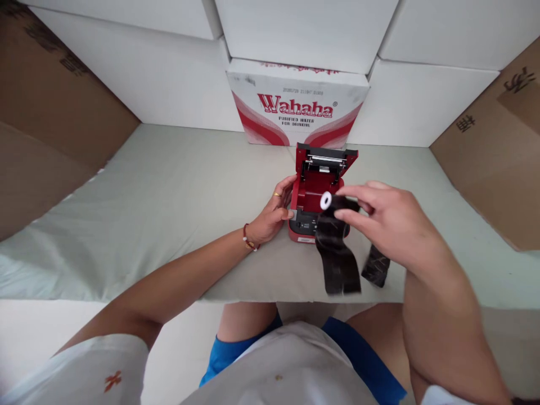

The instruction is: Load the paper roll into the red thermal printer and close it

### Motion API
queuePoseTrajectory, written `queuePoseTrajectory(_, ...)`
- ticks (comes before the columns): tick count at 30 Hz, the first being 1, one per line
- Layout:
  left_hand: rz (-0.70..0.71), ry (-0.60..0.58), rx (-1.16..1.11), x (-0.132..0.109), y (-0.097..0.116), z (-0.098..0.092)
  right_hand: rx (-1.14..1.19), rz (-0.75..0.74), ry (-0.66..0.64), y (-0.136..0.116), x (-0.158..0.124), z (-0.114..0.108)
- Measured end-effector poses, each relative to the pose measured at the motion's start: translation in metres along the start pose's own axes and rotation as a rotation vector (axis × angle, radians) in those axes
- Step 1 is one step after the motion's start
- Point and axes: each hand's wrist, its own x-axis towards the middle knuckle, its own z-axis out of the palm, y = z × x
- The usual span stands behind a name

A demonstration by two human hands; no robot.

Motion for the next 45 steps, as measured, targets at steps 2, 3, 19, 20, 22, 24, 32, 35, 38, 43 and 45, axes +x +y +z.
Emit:
queuePoseTrajectory(2,-0.002,0.000,-0.001,0.000,0.000,0.000,-0.137,0.026,0.015,-0.008,0.029,0.022)
queuePoseTrajectory(3,-0.002,-0.002,0.000,0.000,0.000,0.000,-0.213,0.041,-0.005,-0.011,0.042,0.034)
queuePoseTrajectory(19,0.552,0.104,0.754,-0.022,0.017,0.009,-0.322,0.100,-0.176,-0.022,0.079,0.065)
queuePoseTrajectory(20,0.607,0.085,0.817,-0.025,0.019,0.011,-0.197,0.068,-0.155,-0.021,0.072,0.059)
queuePoseTrajectory(22,0.678,0.035,0.925,-0.028,0.020,0.014,0.043,0.032,0.009,-0.017,0.060,0.045)
queuePoseTrajectory(24,0.718,0.005,1.004,-0.029,0.020,0.016,0.142,0.028,0.332,-0.008,0.056,0.034)
queuePoseTrajectory(32,0.757,0.059,1.163,-0.031,0.021,0.016,0.146,-0.102,0.512,0.041,0.084,0.056)
queuePoseTrajectory(35,0.753,0.075,1.185,-0.032,0.021,0.016,0.232,-0.136,0.533,0.037,0.059,0.070)
queuePoseTrajectory(38,0.769,0.100,1.162,-0.033,0.021,0.017,0.287,-0.220,0.544,0.035,0.024,0.080)
queuePoseTrajectory(43,0.770,0.102,1.100,-0.034,0.022,0.019,0.302,-0.233,0.350,0.044,-0.010,0.092)
queuePoseTrajectory(45,0.733,0.085,1.040,-0.033,0.024,0.018,0.281,-0.200,0.322,0.045,-0.013,0.094)
